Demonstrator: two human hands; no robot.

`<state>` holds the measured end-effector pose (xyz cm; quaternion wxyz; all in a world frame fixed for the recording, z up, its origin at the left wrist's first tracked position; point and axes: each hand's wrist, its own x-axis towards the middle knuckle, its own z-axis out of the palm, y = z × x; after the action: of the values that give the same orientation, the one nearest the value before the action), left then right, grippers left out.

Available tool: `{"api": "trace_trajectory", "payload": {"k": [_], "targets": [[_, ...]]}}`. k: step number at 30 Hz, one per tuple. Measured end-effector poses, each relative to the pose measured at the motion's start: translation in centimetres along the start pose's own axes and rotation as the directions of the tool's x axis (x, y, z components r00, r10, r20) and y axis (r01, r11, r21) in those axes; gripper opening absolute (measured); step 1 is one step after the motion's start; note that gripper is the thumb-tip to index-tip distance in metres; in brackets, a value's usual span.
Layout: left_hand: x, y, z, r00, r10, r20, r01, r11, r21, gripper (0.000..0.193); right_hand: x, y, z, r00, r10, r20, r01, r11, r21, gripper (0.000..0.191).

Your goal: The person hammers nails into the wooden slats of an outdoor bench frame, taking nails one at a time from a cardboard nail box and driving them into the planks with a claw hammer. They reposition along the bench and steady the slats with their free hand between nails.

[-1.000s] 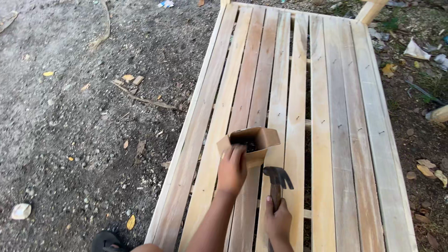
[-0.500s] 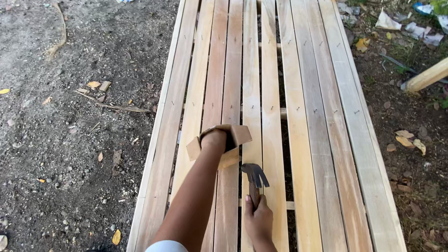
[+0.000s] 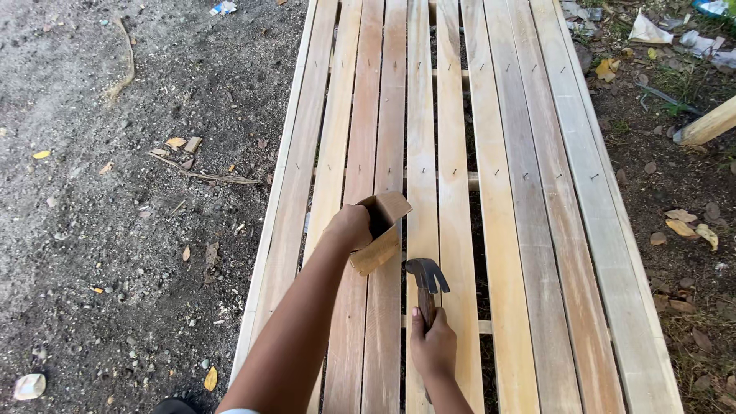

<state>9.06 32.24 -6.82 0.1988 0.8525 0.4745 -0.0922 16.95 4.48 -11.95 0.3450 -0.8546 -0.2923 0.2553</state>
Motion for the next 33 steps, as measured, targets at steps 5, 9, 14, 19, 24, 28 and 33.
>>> {"api": "trace_trajectory", "payload": {"k": [5, 9, 14, 19, 24, 28, 33], "targets": [[-4.7, -0.8, -2.3, 0.978, 0.035, -0.204, -0.119, 0.901, -0.417, 0.01, 0.2, -0.1, 0.1, 1.0, 0.013, -0.002, -0.013, 0.999, -0.032, 0.039], [-8.7, 0.2, -2.2, 0.9, 0.096, -0.424, -0.405, 0.541, -0.737, 0.009, 0.2, -0.3, -0.1, 1.0, -0.002, -0.014, 0.001, 0.999, -0.038, 0.041], [-12.9, 1.1, 1.5, 0.946, -0.084, -0.312, -0.268, 0.334, -0.904, 0.009, 0.3, -0.5, -0.2, 1.0, 0.003, 0.013, -0.003, 0.998, -0.056, 0.042], [-16.5, 0.4, 8.2, 0.94, -0.269, -0.21, -0.084, 0.415, -0.906, 0.013, 0.3, -0.4, -0.1, 1.0, -0.022, -0.012, 0.021, 0.998, -0.066, 0.042], [-18.7, 1.6, 14.0, 0.896, -0.253, -0.366, 0.044, 0.87, -0.492, 0.011, 0.4, -0.2, 0.1, 1.0, -0.022, -0.014, 0.021, 0.998, -0.058, 0.041], [-19.7, 2.2, 15.6, 0.884, -0.194, -0.426, 0.004, 0.914, -0.406, 0.012, 0.3, -0.1, 0.1, 0.999, -0.039, -0.034, 0.037, 0.998, -0.052, 0.041], [-19.7, 2.8, 15.7, 0.881, -0.18, -0.437, -0.003, 0.922, -0.387, 0.015, 0.2, -0.2, 0.0, 0.999, -0.034, -0.025, 0.033, 0.999, -0.03, 0.041]]}}
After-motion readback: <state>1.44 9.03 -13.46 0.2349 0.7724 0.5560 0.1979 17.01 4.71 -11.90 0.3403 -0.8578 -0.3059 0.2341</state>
